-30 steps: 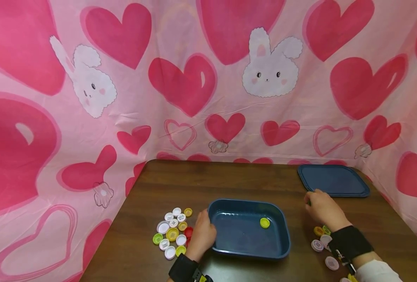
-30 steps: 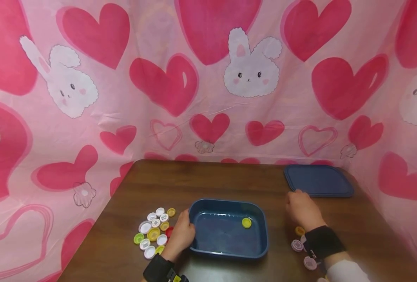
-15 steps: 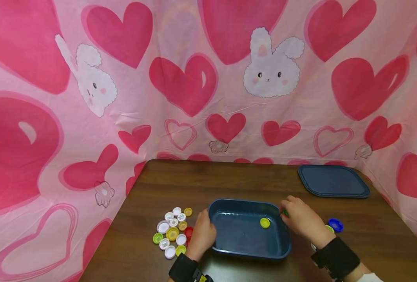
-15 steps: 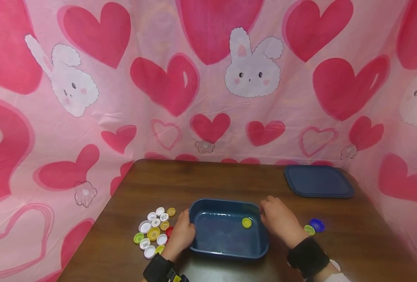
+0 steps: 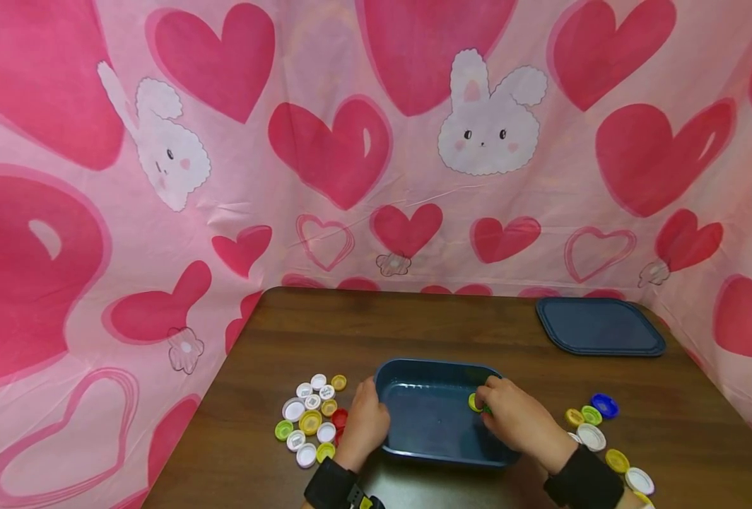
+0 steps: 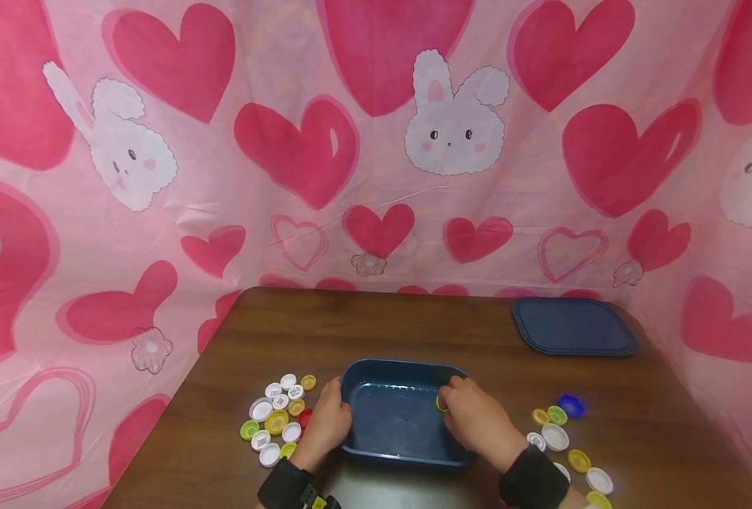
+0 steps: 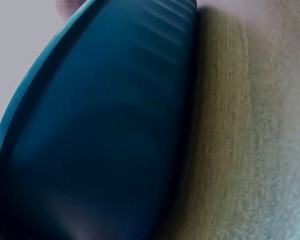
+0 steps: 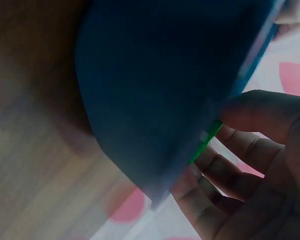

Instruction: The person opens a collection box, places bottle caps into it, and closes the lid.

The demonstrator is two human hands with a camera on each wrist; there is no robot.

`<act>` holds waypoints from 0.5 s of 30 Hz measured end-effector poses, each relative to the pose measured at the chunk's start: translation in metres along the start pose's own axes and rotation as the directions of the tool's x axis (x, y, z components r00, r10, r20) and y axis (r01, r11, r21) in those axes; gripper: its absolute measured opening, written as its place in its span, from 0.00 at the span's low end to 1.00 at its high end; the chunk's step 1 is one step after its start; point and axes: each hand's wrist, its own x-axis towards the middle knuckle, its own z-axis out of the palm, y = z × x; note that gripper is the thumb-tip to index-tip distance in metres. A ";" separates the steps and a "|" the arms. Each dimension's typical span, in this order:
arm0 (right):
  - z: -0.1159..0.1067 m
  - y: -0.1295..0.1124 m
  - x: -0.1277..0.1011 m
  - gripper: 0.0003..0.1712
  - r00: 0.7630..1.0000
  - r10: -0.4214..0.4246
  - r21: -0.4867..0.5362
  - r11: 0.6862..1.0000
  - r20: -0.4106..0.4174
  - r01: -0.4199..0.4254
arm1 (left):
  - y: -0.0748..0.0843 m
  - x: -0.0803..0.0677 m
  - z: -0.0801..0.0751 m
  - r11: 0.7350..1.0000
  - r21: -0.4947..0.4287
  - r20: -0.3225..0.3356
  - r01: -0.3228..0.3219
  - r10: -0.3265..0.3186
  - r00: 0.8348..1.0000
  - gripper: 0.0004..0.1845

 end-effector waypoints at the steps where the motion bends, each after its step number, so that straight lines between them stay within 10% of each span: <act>1: 0.002 -0.001 0.000 0.08 1.000 -0.008 -0.003 1.000 0.002 0.008 | 0.000 0.000 0.000 1.000 -0.001 0.000 -0.002 0.002 1.000 0.25; 15: 0.017 -0.006 -0.001 0.10 0.999 0.029 -0.011 1.000 0.030 -0.029 | -0.002 -0.001 0.001 1.000 -0.002 -0.013 -0.022 0.022 1.000 0.25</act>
